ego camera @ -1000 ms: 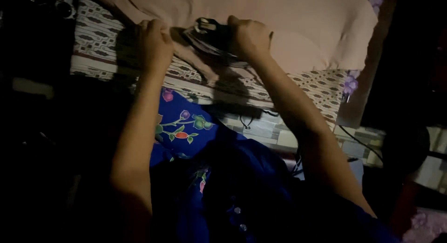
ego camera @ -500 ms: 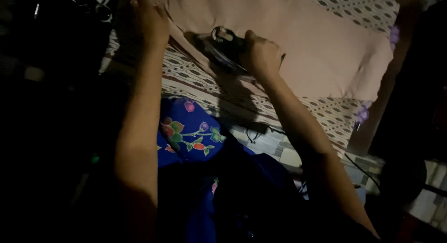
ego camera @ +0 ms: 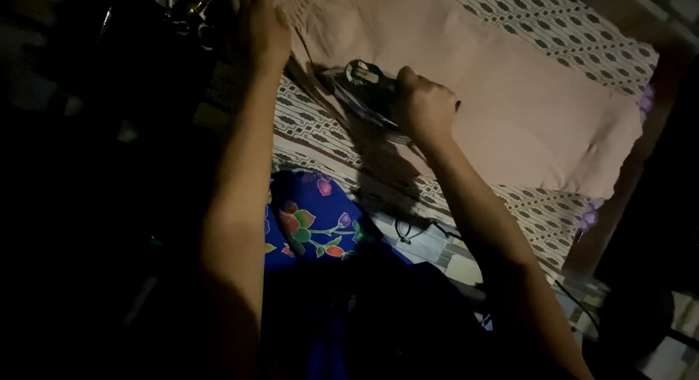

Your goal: Ironing and folding a pair of light-colored trousers on a table.

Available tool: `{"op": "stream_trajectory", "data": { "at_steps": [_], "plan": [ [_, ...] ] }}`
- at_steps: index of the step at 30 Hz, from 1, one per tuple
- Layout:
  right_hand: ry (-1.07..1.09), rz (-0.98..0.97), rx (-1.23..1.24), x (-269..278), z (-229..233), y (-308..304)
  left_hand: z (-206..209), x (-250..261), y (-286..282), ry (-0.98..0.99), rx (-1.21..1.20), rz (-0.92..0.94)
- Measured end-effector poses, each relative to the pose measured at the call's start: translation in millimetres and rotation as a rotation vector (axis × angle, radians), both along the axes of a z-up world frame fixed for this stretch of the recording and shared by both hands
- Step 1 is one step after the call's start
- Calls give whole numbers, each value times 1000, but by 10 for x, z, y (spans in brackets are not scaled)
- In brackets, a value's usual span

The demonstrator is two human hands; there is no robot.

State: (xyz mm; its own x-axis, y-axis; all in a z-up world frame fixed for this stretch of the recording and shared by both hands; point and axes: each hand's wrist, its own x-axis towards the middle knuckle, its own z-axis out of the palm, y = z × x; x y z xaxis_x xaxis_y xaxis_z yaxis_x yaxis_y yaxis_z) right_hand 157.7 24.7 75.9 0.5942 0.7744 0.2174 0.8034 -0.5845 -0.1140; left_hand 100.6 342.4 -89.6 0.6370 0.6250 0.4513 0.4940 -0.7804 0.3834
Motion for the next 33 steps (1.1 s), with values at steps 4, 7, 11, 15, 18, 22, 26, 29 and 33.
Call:
{"op": "stream_trajectory", "data": {
  "at_steps": [4, 7, 11, 15, 18, 22, 26, 29, 33],
  "plan": [
    [-69, -81, 27, -80, -117, 260, -238, -37, -3, -386, -385, -225],
    [-50, -95, 110, -144, -160, 558, -99, -145, -60, -376, -478, -252],
    [44, -149, 65, -63, -323, 783, -63, -177, -54, -351, -405, -290],
    [121, -100, -39, -68, 48, 652, -330, -104, 54, -612, -542, -507],
    [147, -1, -113, -20, 168, 407, -299, -103, 69, -339, -623, -235],
    [253, -131, -302, 3, 279, 66, -260, -125, 78, -420, -577, -321],
    [291, -99, -226, -53, 426, 58, -362, -144, 107, -572, -541, -450],
    [210, -9, -107, -68, 232, 197, -450, -132, 173, -348, -563, -204],
    [152, -21, -19, -141, 54, 645, -507, -199, 131, -455, -505, -241]
  ]
}}
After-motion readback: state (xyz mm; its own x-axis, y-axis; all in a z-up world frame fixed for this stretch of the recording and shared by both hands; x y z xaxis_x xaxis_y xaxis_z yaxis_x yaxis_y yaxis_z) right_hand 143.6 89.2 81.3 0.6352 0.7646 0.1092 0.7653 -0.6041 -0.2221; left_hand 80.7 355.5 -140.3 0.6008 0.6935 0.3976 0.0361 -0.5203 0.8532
